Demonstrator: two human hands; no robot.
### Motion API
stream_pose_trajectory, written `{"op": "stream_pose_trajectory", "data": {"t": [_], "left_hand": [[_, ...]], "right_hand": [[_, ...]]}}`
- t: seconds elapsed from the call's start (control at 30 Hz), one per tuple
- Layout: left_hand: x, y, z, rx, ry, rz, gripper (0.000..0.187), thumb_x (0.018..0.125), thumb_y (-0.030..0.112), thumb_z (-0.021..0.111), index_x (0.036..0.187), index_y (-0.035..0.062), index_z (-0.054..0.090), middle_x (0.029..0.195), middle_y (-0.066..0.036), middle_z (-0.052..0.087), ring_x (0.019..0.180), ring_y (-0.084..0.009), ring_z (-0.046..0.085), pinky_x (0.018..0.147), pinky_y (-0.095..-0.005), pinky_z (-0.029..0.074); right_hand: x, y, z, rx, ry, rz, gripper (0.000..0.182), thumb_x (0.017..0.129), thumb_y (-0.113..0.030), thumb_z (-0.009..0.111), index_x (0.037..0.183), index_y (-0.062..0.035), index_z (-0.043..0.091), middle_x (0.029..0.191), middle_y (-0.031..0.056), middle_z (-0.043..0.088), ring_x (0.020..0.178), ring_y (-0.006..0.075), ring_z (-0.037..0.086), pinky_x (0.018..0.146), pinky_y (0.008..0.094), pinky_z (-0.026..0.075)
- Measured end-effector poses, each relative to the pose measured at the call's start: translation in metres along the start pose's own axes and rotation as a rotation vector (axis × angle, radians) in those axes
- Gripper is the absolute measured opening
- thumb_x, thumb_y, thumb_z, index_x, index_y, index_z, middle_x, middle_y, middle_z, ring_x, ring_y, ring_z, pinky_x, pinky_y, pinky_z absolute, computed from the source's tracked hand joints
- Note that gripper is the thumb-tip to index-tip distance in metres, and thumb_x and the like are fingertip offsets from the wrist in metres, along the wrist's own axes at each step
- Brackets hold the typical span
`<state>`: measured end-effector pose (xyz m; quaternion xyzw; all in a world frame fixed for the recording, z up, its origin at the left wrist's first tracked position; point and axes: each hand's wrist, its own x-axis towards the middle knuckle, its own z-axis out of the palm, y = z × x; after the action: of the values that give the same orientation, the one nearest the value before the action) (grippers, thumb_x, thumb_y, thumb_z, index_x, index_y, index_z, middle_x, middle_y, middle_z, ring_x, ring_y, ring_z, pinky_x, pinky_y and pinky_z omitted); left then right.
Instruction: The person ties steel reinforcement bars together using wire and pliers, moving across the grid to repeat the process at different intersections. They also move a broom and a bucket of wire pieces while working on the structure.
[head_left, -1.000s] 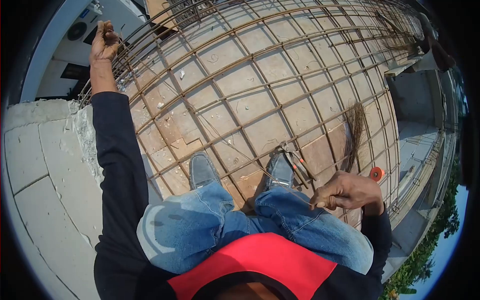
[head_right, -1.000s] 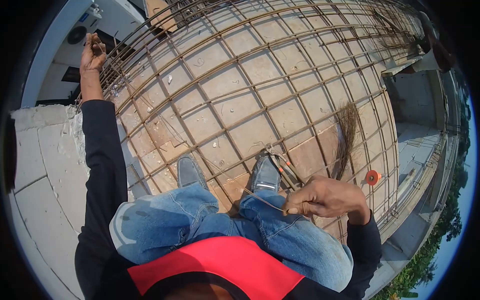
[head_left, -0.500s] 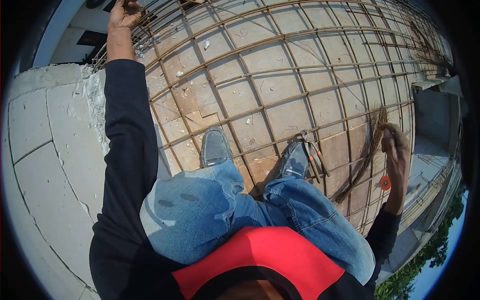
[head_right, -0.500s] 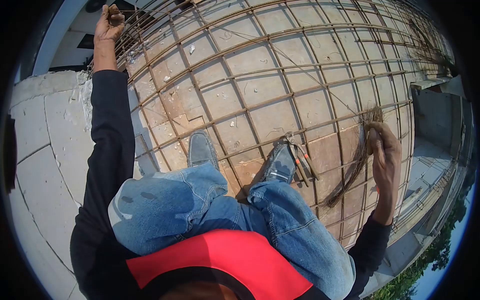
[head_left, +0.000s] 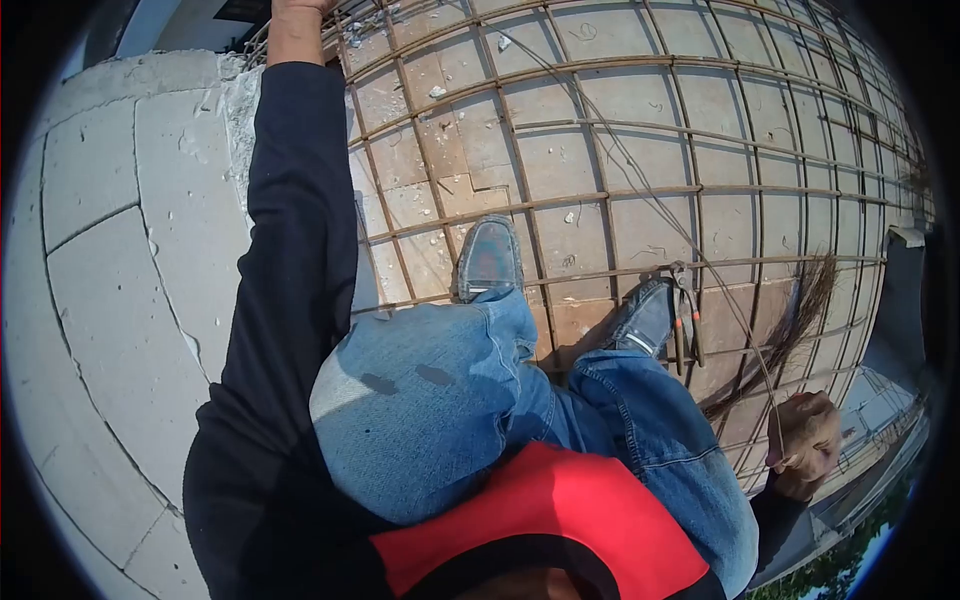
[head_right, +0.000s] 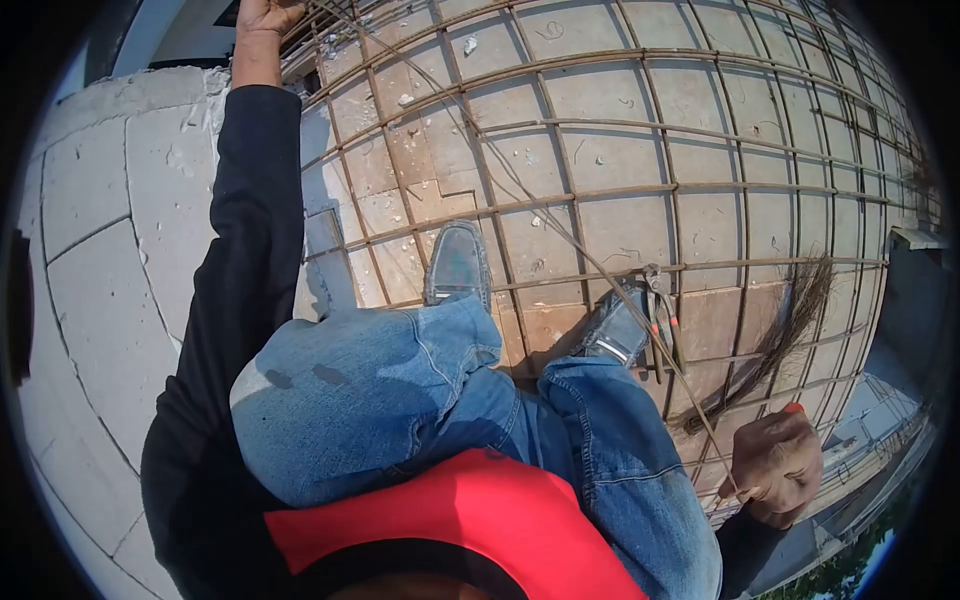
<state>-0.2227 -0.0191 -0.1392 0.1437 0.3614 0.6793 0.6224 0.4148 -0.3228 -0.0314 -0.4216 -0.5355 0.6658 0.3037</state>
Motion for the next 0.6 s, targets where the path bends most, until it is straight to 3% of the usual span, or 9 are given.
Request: {"op": "stream_pose_trajectory", "data": {"t": [0.03, 0.07, 0.13, 0.17, 0.27, 0.33, 0.43, 0.53, 0.6], "left_hand": [[0.000, -0.001, -0.005, 0.010, 0.016, -0.004, 0.016, 0.090, 0.020, 0.061, 0.085, 0.0050, 0.060, 0.072, -0.004, 0.060, 0.063, -0.0149, 0.057, 0.053, -0.0268, 0.041], [0.001, -0.001, -0.009, 0.019, 0.029, -0.006, 0.017, 0.090, 0.020, 0.060, 0.084, 0.0051, 0.060, 0.072, -0.004, 0.059, 0.063, -0.0149, 0.056, 0.053, -0.0270, 0.041], [0.003, -0.001, -0.018, 0.032, 0.056, -0.008, 0.017, 0.091, 0.021, 0.060, 0.084, 0.0052, 0.059, 0.071, -0.004, 0.058, 0.062, -0.0148, 0.055, 0.052, -0.0273, 0.040], [0.006, 0.002, -0.024, 0.044, 0.075, -0.009, 0.017, 0.091, 0.021, 0.059, 0.084, 0.0052, 0.059, 0.070, -0.004, 0.058, 0.062, -0.0148, 0.055, 0.052, -0.0275, 0.040], [0.014, 0.007, -0.048, 0.068, 0.153, -0.018, 0.018, 0.092, 0.021, 0.058, 0.083, 0.0054, 0.058, 0.069, -0.003, 0.057, 0.061, -0.0148, 0.054, 0.052, -0.0281, 0.039], [0.007, 0.007, -0.059, 0.087, 0.200, -0.023, 0.019, 0.092, 0.022, 0.057, 0.082, 0.0055, 0.058, 0.068, -0.003, 0.056, 0.060, -0.0148, 0.053, 0.052, -0.0285, 0.038], [-0.001, -0.013, -0.042, 0.155, 0.287, -0.057, 0.023, 0.092, 0.024, 0.057, 0.080, 0.0046, 0.056, 0.067, -0.002, 0.053, 0.058, -0.0138, 0.050, 0.050, -0.0268, 0.034], [-0.006, -0.029, -0.017, 0.214, 0.320, -0.078, 0.027, 0.092, 0.025, 0.057, 0.072, 0.0069, 0.054, 0.060, -0.002, 0.051, 0.050, -0.0135, 0.048, 0.047, -0.0267, 0.033], [-0.002, -0.025, -0.029, 0.223, 0.299, -0.112, 0.029, 0.090, 0.027, 0.058, 0.067, 0.0112, 0.051, 0.057, 0.000, 0.050, 0.046, -0.0125, 0.046, 0.044, -0.0265, 0.032]], "right_hand": [[-0.002, -0.005, -0.006, 0.326, -0.063, -0.128, 0.013, 0.090, -0.011, 0.059, 0.087, 0.0011, 0.064, 0.056, 0.0052, 0.054, 0.048, 0.0152, 0.050, 0.047, 0.0293, 0.037], [-0.001, -0.007, -0.014, 0.437, 0.494, 0.035, 0.014, 0.092, -0.011, 0.056, 0.090, 0.0003, 0.063, 0.057, 0.0029, 0.053, 0.048, 0.0133, 0.047, 0.046, 0.0292, 0.033], [0.035, 0.010, -0.002, -0.782, 0.502, 0.236, 0.011, 0.091, -0.008, 0.055, 0.093, 0.0017, 0.062, 0.056, 0.0059, 0.049, 0.048, 0.0144, 0.046, 0.045, 0.0315, 0.031], [0.045, 0.002, 0.023, -0.978, 0.237, 0.506, 0.011, 0.089, -0.005, 0.055, 0.092, 0.0030, 0.061, 0.056, 0.0113, 0.050, 0.048, 0.0196, 0.049, 0.047, 0.0321, 0.034], [0.034, -0.016, 0.034, -0.390, -0.612, 0.360, 0.018, 0.089, -0.015, 0.061, 0.085, 0.0018, 0.064, 0.056, 0.0146, 0.057, 0.050, 0.0237, 0.057, 0.049, 0.0309, 0.041], [0.017, -0.021, 0.014, -0.013, -0.284, -0.131, 0.024, 0.093, -0.020, 0.059, 0.087, 0.0029, 0.064, 0.057, 0.0084, 0.058, 0.050, 0.0160, 0.055, 0.048, 0.0277, 0.040], [0.019, -0.007, -0.006, -0.279, 0.631, 0.263, 0.023, 0.096, -0.017, 0.054, 0.100, 0.0030, 0.063, 0.065, -0.0027, 0.052, 0.052, 0.0093, 0.044, 0.048, 0.0250, 0.037], [0.034, 0.017, 0.023, -1.021, 0.042, 0.425, 0.014, 0.092, -0.010, 0.055, 0.095, 0.0003, 0.064, 0.070, 0.0075, 0.065, 0.058, 0.0242, 0.059, 0.055, 0.0353, 0.044], [0.029, 0.007, 0.041, -0.715, -0.465, 0.420, 0.014, 0.089, -0.011, 0.060, 0.089, 0.0016, 0.065, 0.078, 0.0124, 0.068, 0.064, 0.0289, 0.064, 0.059, 0.0368, 0.047]]}}
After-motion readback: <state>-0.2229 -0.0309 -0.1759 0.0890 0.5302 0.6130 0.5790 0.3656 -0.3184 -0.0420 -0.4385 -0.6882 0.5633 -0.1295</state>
